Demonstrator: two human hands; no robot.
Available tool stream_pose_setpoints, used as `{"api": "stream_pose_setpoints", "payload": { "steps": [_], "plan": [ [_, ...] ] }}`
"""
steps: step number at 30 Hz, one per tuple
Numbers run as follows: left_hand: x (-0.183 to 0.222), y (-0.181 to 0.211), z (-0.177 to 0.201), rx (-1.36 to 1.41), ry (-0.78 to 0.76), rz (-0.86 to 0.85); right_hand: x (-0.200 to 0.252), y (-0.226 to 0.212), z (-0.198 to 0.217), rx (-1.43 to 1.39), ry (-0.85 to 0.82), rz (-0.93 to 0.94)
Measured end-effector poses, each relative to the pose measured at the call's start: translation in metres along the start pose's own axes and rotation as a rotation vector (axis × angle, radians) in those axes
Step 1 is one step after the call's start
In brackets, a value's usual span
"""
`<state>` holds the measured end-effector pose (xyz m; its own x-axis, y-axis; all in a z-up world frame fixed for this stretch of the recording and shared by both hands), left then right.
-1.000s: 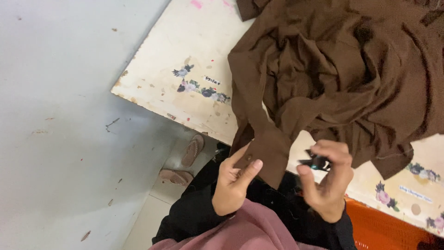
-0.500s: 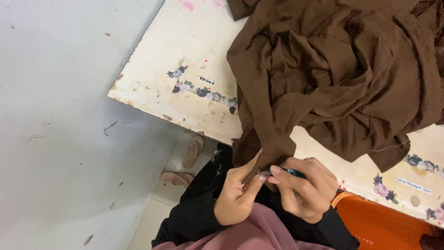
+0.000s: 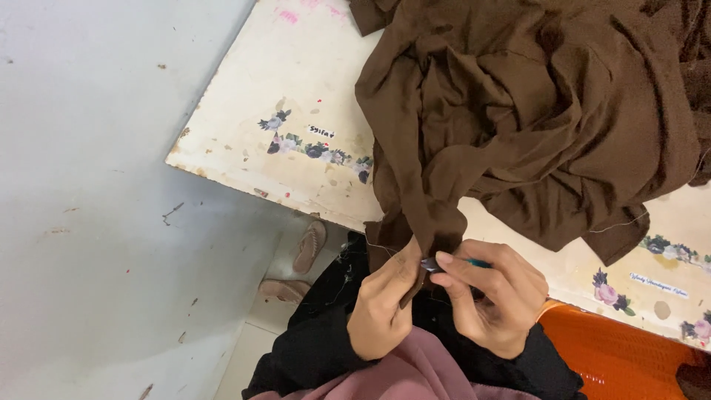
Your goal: Trimming loose threads from brown garments using small snips in a sewing factory.
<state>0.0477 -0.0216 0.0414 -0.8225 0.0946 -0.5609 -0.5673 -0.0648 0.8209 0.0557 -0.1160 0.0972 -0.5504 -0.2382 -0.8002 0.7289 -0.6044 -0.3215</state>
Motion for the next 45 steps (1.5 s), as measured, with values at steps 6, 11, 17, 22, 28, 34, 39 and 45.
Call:
{"api": "stream_pose_setpoints", "payload": {
  "steps": [6,11,17,22,28,34,39,45],
  "plan": [
    [0.007,-0.014,0.0,0.155,0.016,0.101,0.021,0.028,0.005,-0.236,0.16,-0.144],
    [0.012,-0.035,-0.006,0.433,0.009,0.343,0.007,0.047,-0.002,-0.389,0.059,-0.333],
    [0.005,-0.045,0.0,0.454,0.073,0.431,-0.005,0.025,-0.017,-0.279,-0.082,-0.212],
    [0.021,-0.05,0.001,0.379,0.071,0.304,0.026,0.069,-0.014,-1.033,0.136,-0.516],
    [0.028,-0.058,-0.003,0.499,0.061,0.21,0.032,0.052,0.002,-0.52,0.105,-0.46],
    [0.021,-0.049,-0.007,0.48,-0.009,0.223,0.021,0.028,0.006,-0.21,0.018,-0.34],
    [0.023,-0.043,-0.01,0.332,-0.071,0.121,0.005,0.014,0.005,-0.092,0.044,-0.21],
    [0.025,-0.047,-0.015,0.252,-0.094,0.114,0.002,0.008,-0.003,-0.057,-0.004,-0.084]
  ]
}}
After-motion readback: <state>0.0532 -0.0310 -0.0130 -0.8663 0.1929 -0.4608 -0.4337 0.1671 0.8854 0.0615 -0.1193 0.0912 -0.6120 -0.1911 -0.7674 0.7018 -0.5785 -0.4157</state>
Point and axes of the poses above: each hand's wrist, its own x-axis away from the middle knuckle, its own z-axis out of the back of the hand, y = z × x, the point moved 10 cm from there along -x, towards the middle knuckle, and after that the axes turned 9 degrees about x, right-handed, at the moved point
